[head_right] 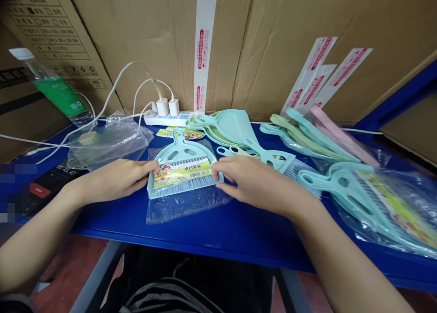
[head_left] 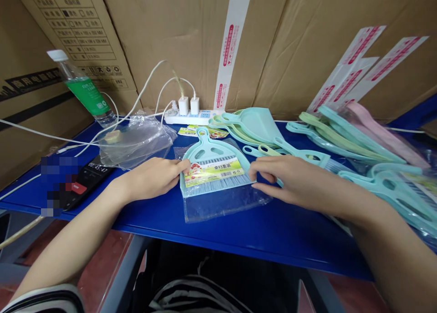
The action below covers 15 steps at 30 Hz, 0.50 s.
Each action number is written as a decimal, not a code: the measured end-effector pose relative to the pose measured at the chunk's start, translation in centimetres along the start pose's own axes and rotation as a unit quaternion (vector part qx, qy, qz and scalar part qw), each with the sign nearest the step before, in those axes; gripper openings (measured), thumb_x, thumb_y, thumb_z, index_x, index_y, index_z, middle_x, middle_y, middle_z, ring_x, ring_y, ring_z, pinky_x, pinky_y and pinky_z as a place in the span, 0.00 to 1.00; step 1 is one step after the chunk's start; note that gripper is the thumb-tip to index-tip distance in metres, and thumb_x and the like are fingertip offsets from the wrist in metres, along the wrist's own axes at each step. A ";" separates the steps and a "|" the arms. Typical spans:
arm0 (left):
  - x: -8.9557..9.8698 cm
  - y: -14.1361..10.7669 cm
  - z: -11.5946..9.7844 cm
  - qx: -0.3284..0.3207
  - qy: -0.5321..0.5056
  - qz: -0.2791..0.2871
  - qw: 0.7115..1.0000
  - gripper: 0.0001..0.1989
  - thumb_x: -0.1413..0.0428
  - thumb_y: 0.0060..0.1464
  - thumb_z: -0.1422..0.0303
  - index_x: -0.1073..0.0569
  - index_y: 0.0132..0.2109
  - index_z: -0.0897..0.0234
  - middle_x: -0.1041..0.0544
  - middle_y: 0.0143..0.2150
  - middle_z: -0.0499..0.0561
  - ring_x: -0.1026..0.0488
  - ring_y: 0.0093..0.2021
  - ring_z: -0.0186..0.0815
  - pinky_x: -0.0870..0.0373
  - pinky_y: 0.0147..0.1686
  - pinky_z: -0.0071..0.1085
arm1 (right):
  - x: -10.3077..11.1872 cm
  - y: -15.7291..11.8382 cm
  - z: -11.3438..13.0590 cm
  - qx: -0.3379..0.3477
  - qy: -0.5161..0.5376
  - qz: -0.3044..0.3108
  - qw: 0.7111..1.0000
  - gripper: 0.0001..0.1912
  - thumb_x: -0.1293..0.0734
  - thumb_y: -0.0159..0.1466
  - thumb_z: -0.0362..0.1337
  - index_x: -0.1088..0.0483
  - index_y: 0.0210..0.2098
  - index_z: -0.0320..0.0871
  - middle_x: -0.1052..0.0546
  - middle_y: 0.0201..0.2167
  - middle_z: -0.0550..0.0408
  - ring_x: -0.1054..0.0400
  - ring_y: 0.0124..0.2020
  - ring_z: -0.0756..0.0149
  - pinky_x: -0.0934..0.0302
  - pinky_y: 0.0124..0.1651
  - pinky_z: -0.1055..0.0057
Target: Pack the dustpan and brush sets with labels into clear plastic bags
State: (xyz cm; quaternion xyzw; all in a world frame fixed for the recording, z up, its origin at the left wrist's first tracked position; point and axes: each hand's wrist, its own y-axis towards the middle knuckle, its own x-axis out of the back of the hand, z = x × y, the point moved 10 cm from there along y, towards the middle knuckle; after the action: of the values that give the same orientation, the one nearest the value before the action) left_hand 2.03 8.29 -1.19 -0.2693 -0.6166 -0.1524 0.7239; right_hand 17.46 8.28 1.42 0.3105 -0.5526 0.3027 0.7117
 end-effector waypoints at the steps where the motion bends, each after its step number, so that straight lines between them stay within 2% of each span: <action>1: 0.0 0.0 0.0 -0.003 0.000 -0.004 1.000 0.09 0.59 0.63 0.73 0.35 0.44 0.62 0.22 0.39 0.52 0.24 0.32 0.37 0.35 0.30 0.31 | 0.2 0.0 -0.4 -0.013 -0.010 -0.010 1.000 0.03 0.39 0.62 0.34 0.36 0.31 0.46 0.28 0.27 0.56 0.34 0.27 0.65 0.44 0.29 0.70; 2: 0.0 0.0 0.0 -0.007 0.000 -0.006 1.000 0.09 0.59 0.63 0.73 0.35 0.44 0.62 0.22 0.40 0.52 0.24 0.32 0.37 0.35 0.30 0.31 | 0.2 0.0 -0.7 -0.026 -0.019 -0.015 0.999 0.02 0.38 0.61 0.35 0.37 0.32 0.47 0.29 0.27 0.56 0.34 0.27 0.65 0.45 0.28 0.71; 6: -0.2 0.0 0.1 -0.014 0.002 -0.009 1.000 0.09 0.59 0.62 0.73 0.35 0.44 0.62 0.22 0.40 0.52 0.25 0.33 0.37 0.35 0.31 0.31 | -0.6 0.2 -1.3 -0.059 -0.043 0.008 0.997 0.06 0.36 0.61 0.37 0.39 0.37 0.47 0.29 0.27 0.57 0.36 0.25 0.65 0.47 0.27 0.71; 11: -0.1 0.0 0.1 -0.013 0.008 -0.016 1.000 0.10 0.59 0.62 0.73 0.35 0.43 0.61 0.22 0.41 0.52 0.24 0.33 0.37 0.35 0.30 0.30 | -1.5 0.6 -1.1 -0.074 -0.050 0.035 0.995 0.03 0.39 0.65 0.38 0.39 0.37 0.46 0.29 0.26 0.56 0.34 0.25 0.63 0.46 0.28 0.69; 15: 0.3 0.1 0.5 0.011 0.043 -0.030 0.999 0.11 0.58 0.60 0.75 0.33 0.42 0.61 0.22 0.38 0.51 0.25 0.31 0.37 0.37 0.27 0.30 | -1.8 0.6 -0.9 -0.080 -0.045 0.046 0.995 0.03 0.40 0.65 0.36 0.40 0.34 0.47 0.30 0.24 0.58 0.37 0.22 0.64 0.49 0.26 0.70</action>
State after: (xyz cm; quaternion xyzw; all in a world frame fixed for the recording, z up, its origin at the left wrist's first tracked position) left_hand 1.73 8.64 -0.88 -0.2357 -0.5947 -0.1784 0.7476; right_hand 17.14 9.21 -0.43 0.2400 -0.6202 0.2752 0.6943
